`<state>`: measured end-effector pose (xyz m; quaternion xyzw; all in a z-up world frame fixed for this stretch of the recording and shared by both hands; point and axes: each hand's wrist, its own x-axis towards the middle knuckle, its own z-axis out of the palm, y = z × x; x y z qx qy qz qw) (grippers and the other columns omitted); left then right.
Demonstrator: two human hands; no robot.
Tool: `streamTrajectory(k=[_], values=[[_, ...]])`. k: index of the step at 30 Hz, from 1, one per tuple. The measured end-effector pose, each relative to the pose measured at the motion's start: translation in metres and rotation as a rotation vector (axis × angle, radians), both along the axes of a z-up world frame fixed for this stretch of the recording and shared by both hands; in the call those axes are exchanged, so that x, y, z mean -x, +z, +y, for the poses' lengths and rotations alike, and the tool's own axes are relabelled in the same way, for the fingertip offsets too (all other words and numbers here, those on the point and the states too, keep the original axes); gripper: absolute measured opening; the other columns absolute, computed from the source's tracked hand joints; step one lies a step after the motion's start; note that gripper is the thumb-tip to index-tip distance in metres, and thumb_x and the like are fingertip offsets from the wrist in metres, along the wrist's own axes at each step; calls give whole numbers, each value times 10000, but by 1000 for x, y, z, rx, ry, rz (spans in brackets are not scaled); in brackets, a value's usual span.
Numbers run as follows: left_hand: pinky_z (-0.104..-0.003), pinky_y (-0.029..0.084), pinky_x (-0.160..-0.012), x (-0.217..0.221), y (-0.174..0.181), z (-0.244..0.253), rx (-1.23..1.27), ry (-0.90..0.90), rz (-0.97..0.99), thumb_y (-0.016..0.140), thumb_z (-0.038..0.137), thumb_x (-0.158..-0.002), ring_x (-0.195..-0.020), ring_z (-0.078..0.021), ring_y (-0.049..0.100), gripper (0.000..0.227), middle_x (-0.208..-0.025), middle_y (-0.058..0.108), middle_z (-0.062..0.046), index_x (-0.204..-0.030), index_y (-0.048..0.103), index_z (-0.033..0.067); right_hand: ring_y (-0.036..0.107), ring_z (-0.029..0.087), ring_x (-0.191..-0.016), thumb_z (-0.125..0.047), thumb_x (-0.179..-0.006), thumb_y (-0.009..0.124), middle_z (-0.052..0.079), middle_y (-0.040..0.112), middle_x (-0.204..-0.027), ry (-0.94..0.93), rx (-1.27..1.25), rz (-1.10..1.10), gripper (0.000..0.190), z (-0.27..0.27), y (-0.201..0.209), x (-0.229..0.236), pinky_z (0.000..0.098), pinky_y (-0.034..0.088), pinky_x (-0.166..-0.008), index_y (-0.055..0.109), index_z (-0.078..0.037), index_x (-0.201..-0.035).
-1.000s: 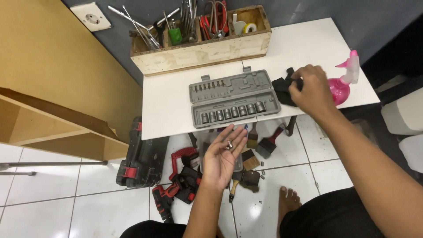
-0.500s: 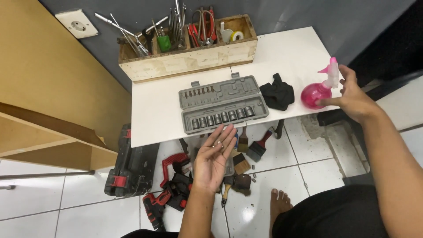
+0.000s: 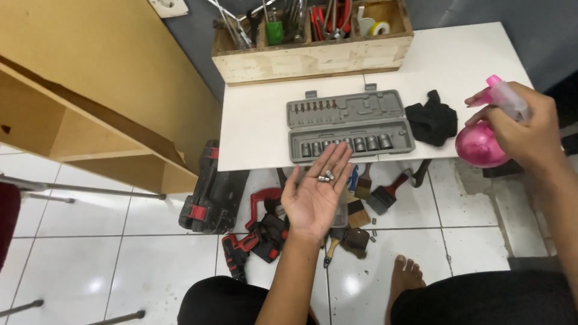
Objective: The person cleans metal socket bits by wiping them with a black cloth. They spray the bits with a pink spray bottle and then wipe them again before placing them back into a grey socket set case on a white table.
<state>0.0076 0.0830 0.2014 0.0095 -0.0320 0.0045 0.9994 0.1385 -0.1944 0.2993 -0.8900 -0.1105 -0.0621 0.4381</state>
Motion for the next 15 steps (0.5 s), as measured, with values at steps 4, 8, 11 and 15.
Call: streamTrajectory(k=[4,8,11,15], values=[[-484,278,-1264,-3,-4,3,-10,32,17,471,371,-1027,-1515,-436,287,703,-1578,329,-346,-1487,371,-152,714,344,-1142,112,-960,436,223,707,-1159,125,-127,258,268,54,33,41,499,573,-1083,632,55,-1134],[-478,286,-1261,-8,-14,4,29,85,-5,447,435,-1040,-1514,-435,293,749,-1575,329,-354,-1488,365,-159,723,198,-732,-60,-934,525,90,812,-899,249,150,526,315,96,-10,72,382,608,-607,731,-131,-1162],[-488,302,-1254,-12,-17,3,21,120,30,436,478,-1026,-1495,-436,335,772,-1563,365,-348,-1486,400,-141,720,204,-510,-79,-835,587,96,789,-673,435,61,385,300,113,-44,91,321,568,-499,767,-136,-1068],[-489,312,-1251,-11,-18,3,-25,143,72,415,522,-1014,-1482,-422,372,797,-1557,399,-330,-1491,430,-116,723,258,-493,-53,-766,592,116,737,-511,432,-66,285,191,125,-54,101,379,578,-592,764,-97,-837]])
